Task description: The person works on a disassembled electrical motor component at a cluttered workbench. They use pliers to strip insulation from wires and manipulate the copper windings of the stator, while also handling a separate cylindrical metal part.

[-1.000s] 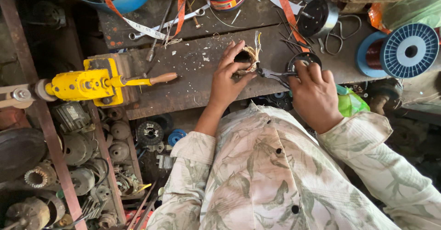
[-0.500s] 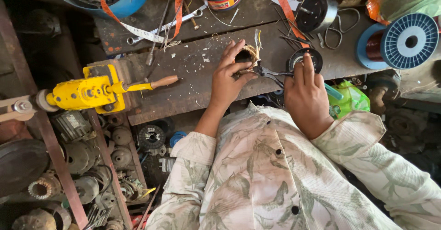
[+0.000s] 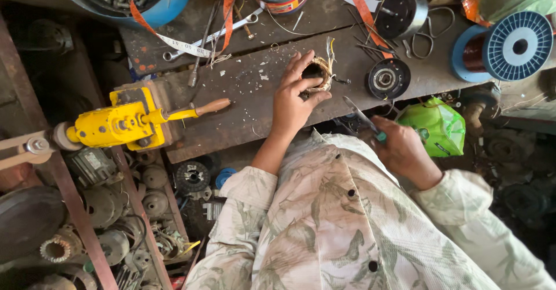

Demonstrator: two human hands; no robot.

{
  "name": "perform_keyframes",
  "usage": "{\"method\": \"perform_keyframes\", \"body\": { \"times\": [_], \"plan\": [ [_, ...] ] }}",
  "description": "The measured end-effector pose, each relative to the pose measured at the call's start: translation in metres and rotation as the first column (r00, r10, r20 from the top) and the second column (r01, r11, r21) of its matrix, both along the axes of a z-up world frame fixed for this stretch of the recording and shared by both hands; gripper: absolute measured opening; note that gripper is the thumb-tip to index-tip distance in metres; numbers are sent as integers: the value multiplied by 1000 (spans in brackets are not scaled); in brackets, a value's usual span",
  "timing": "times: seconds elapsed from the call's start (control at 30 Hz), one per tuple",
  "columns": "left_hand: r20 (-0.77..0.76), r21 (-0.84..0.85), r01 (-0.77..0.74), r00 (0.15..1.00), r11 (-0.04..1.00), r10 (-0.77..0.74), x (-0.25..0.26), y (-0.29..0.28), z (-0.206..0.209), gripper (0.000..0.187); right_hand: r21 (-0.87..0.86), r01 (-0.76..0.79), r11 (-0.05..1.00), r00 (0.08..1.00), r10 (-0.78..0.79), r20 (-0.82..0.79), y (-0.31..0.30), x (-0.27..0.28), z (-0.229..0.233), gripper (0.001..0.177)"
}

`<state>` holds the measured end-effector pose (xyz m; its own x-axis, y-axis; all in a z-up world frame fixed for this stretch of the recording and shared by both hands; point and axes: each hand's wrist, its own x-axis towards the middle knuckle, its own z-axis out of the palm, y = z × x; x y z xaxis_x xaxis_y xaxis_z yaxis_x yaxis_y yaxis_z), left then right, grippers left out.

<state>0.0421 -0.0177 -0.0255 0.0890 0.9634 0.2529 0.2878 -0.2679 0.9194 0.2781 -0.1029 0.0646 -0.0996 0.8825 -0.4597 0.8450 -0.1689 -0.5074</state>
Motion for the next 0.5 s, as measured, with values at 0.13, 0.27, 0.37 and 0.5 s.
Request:
{"method": "perform_keyframes", "body": {
  "times": [0.13,0.27,0.37,0.5],
  "plan": [
    [-134,34,-22,991,999,27,0,-1,10,26,-178,55,982,996,-66,-55,-20,5,-19,38],
    [-328,154,-36,941,987,85,5,-5,27,27,48,28,998,984,-19,-178,-29,2,-45,46],
    [-466,233,-11,876,972,122,9,-7,34,21,174,90,981,975,-52,-214,-26,-1,-52,39],
    [-464,195,4,882,981,88,15,4,30,17,172,151,973,980,-124,-158,-8,-11,-43,32]
  ]
}}
